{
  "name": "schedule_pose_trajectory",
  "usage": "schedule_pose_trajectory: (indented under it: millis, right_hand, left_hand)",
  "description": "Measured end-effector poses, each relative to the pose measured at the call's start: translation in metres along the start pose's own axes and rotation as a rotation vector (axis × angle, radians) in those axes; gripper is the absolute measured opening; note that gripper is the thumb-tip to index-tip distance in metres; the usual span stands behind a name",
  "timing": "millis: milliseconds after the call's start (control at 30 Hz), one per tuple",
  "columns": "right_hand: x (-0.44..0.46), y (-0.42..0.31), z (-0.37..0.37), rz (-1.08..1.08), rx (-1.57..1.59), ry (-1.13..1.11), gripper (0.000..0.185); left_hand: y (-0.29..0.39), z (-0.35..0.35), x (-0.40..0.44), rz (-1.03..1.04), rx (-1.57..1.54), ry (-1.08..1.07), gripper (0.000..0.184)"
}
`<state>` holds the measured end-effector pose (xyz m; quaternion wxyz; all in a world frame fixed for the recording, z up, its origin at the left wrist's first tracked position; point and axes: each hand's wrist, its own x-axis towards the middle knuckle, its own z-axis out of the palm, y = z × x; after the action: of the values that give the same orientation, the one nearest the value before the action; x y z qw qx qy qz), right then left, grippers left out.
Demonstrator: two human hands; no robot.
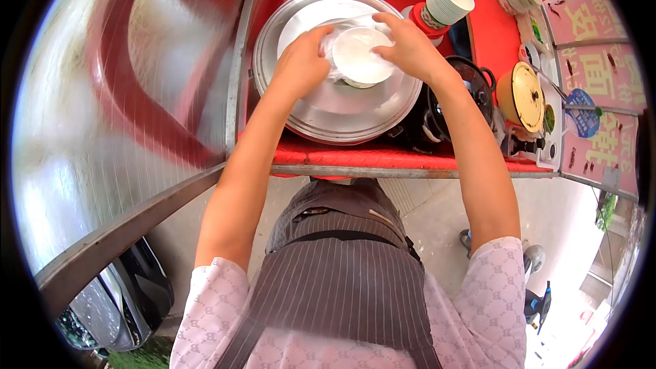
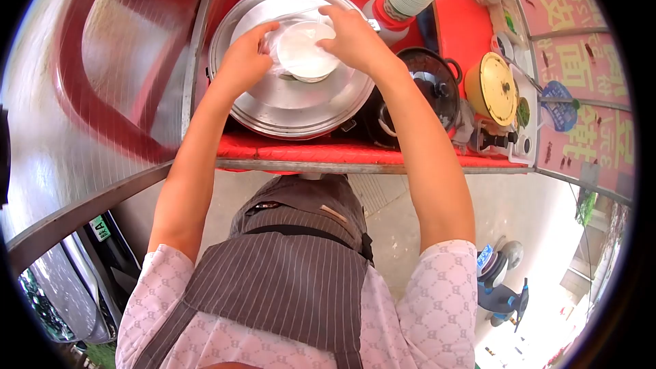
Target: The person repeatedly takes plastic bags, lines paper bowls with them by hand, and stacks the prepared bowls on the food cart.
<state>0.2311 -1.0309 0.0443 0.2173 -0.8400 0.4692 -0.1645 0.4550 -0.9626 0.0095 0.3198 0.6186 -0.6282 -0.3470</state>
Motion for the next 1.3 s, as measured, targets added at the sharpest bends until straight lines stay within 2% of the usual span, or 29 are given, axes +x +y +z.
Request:
schedule_pose_trajectory:
  millis: [67,167,233,267,333,367,400,433,467,500,533,567,600,700,767,833,867,900,967,1033,1100,1133,1167,1200,1233,1300]
  right_hand:
    - [-0.005,0.003,0.005,0.05,0.024,-0.042,0.06]
    - [-0.006,0.011,0.018,0.139,-0.11,0.001,0.058]
    - [-0.01,0.005,0.016,0.223,-0.093,-0.032,0.059]
    - [-0.011,0.013,0.021,0.228,-0.094,-0.044,0.055]
    - [-0.014,0.015,0.016,0.227,-0.098,-0.049,0.05]
    - [-0.019,0.01,0.008,0.358,0.086,-0.081,0.042]
    - [-0.026,0.006,0.003,0.487,0.271,-0.114,0.033]
    - [-0.033,0.004,0.001,0.487,0.27,-0.111,0.033]
    - [-0.042,0.002,0.0,0.503,0.394,-0.007,0.029]
    - [-0.052,-0.001,0.001,0.519,0.518,0.093,0.026]
    - [-0.06,-0.004,0.004,0.5,0.656,0.178,0.022]
    - [-0.066,-0.008,0.007,0.504,0.657,0.179,0.022]
    - [-0.073,-0.013,0.011,0.487,0.77,0.193,0.021]
    - [-0.091,-0.043,0.022,0.481,1.284,0.218,0.019]
    - [-0.096,-0.055,0.025,0.499,1.213,0.301,0.016]
    - [-0.104,-0.048,0.028,0.494,1.094,0.331,0.016]
    - [-0.106,-0.046,0.029,0.485,0.975,0.361,0.016]
    - [-0.109,-0.048,0.027,0.489,0.977,0.366,0.016]
    - [-0.117,-0.055,0.024,0.456,0.721,0.407,0.016]
    - [-0.121,-0.065,0.032,0.397,0.66,0.448,0.02]
    - [-0.123,-0.078,0.032,0.328,0.597,0.493,0.024]
    - [-0.126,-0.09,0.023,0.366,0.719,0.416,0.031]
    - [-0.13,-0.097,0.018,0.405,0.839,0.336,0.038]
    - [-0.136,-0.096,0.017,0.452,1.087,0.214,0.045]
    - [-0.142,-0.095,0.018,0.453,1.088,0.214,0.045]
    - [-0.152,-0.091,0.025,0.372,1.431,0.202,0.04]
  left_hand:
    - [-0.014,0.012,0.004,-0.071,0.033,-0.06,0.06]
    - [-0.028,0.03,0.012,-0.005,-0.037,-0.127,0.064]
    - [-0.025,0.034,0.014,0.147,-0.035,-0.079,0.067]
    - [-0.025,0.034,0.013,0.145,-0.033,-0.08,0.067]
    - [-0.007,0.023,0.004,-0.212,-0.141,-0.287,0.065]
    - [-0.002,0.022,-0.006,-0.209,-0.14,-0.287,0.065]
    - [0.002,0.021,-0.02,-0.253,-0.442,-0.239,0.062]
    - [0.005,0.021,-0.033,-0.293,-0.742,-0.186,0.059]
    - [-0.006,0.031,-0.042,-0.297,-0.967,-0.119,0.048]
    - [-0.008,0.037,-0.053,-0.299,-0.968,-0.122,0.048]
    - [-0.009,0.043,-0.064,-0.309,-1.251,-0.065,0.041]
    - [-0.011,0.049,-0.073,-0.312,-1.533,-0.003,0.035]
    - [-0.018,0.061,-0.081,-0.244,-1.682,-0.028,0.026]
    - [0.007,0.08,-0.088,-0.264,-1.667,0.015,0.024]
    - [0.007,0.081,-0.093,-0.197,-1.59,-0.035,0.022]
    - [0.028,0.063,-0.101,-0.34,-1.538,0.141,0.027]
    - [0.023,0.057,-0.108,-0.389,-1.334,0.269,0.035]
    - [0.03,0.055,-0.116,-0.392,-1.33,0.263,0.035]
    - [0.056,0.047,-0.133,-0.167,-0.964,0.341,0.042]
    - [0.071,0.058,-0.147,-0.015,-1.046,0.237,0.057]
    - [0.068,0.066,-0.145,0.001,-0.921,0.35,0.058]
    - [0.063,0.064,-0.14,0.0,-0.921,0.349,0.058]
    - [0.056,0.059,-0.132,-0.027,-1.109,0.339,0.057]
    - [0.054,0.053,-0.129,-0.055,-1.296,0.327,0.059]
    - [0.055,0.047,-0.129,-0.057,-1.296,0.327,0.059]
    - [0.066,0.029,-0.13,-0.202,-1.542,0.21,0.067]
